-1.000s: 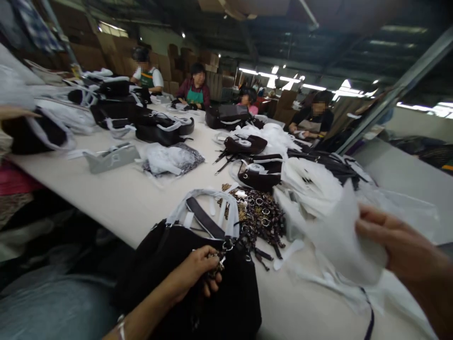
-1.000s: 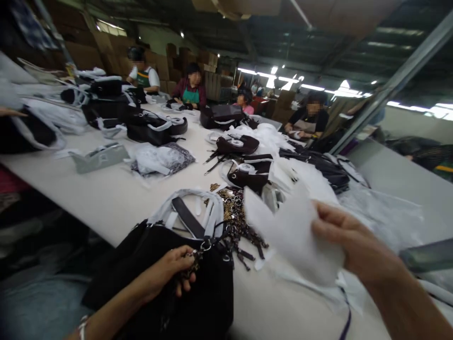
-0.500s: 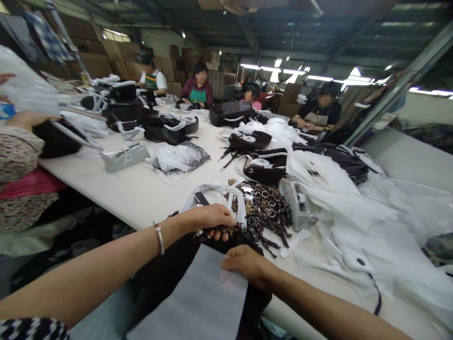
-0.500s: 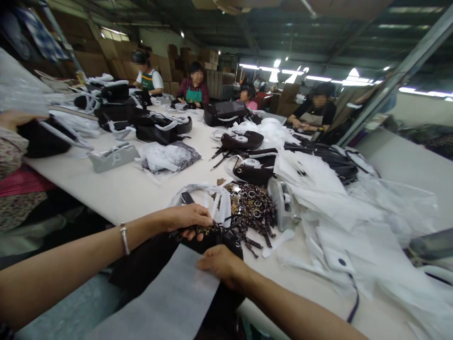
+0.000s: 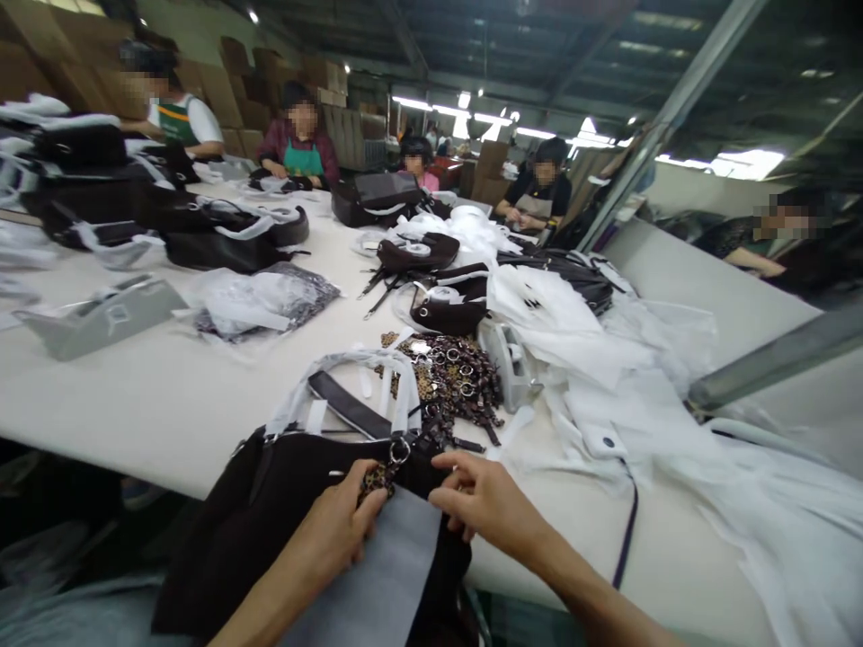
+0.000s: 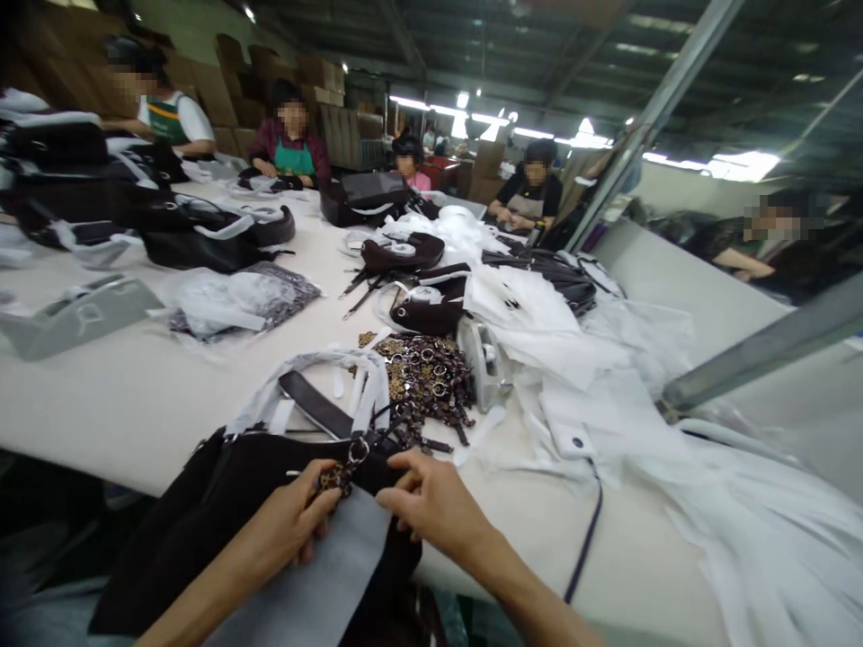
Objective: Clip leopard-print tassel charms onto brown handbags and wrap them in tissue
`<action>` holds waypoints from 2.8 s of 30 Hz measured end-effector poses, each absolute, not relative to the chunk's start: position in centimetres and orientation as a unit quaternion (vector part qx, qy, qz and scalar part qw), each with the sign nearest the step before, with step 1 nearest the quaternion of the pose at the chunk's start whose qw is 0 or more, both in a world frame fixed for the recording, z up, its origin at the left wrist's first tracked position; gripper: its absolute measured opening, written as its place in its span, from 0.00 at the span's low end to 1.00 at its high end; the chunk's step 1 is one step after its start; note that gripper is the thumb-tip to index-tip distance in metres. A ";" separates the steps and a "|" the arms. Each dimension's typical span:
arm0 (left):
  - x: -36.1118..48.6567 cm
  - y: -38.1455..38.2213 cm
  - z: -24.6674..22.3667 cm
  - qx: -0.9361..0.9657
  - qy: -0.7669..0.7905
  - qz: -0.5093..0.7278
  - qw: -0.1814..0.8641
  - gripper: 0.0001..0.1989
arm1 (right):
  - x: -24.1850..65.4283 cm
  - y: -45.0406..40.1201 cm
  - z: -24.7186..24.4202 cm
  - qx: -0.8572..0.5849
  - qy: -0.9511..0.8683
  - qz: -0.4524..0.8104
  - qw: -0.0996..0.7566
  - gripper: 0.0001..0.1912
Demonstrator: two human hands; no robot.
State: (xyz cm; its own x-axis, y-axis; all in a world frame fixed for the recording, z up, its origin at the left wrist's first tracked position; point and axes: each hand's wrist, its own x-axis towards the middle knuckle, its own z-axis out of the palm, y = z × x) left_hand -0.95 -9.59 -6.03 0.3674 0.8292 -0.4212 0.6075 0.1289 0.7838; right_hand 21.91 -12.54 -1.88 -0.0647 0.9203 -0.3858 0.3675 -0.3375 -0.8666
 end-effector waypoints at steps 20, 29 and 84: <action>2.2 -9.2 -1.4 0.838 0.398 0.293 0.230 0.15 | 38.3 -13.0 -7.9 -0.666 -0.728 0.104 0.129 0.11; 11.9 -7.0 -2.6 0.680 0.354 0.190 0.613 0.16 | 33.8 -12.2 -1.9 -0.551 -0.802 0.110 0.203 0.12; 1.0 -7.7 -4.8 0.789 0.550 0.127 0.242 0.17 | 21.2 -12.1 -3.2 -0.640 -0.654 0.305 0.264 0.10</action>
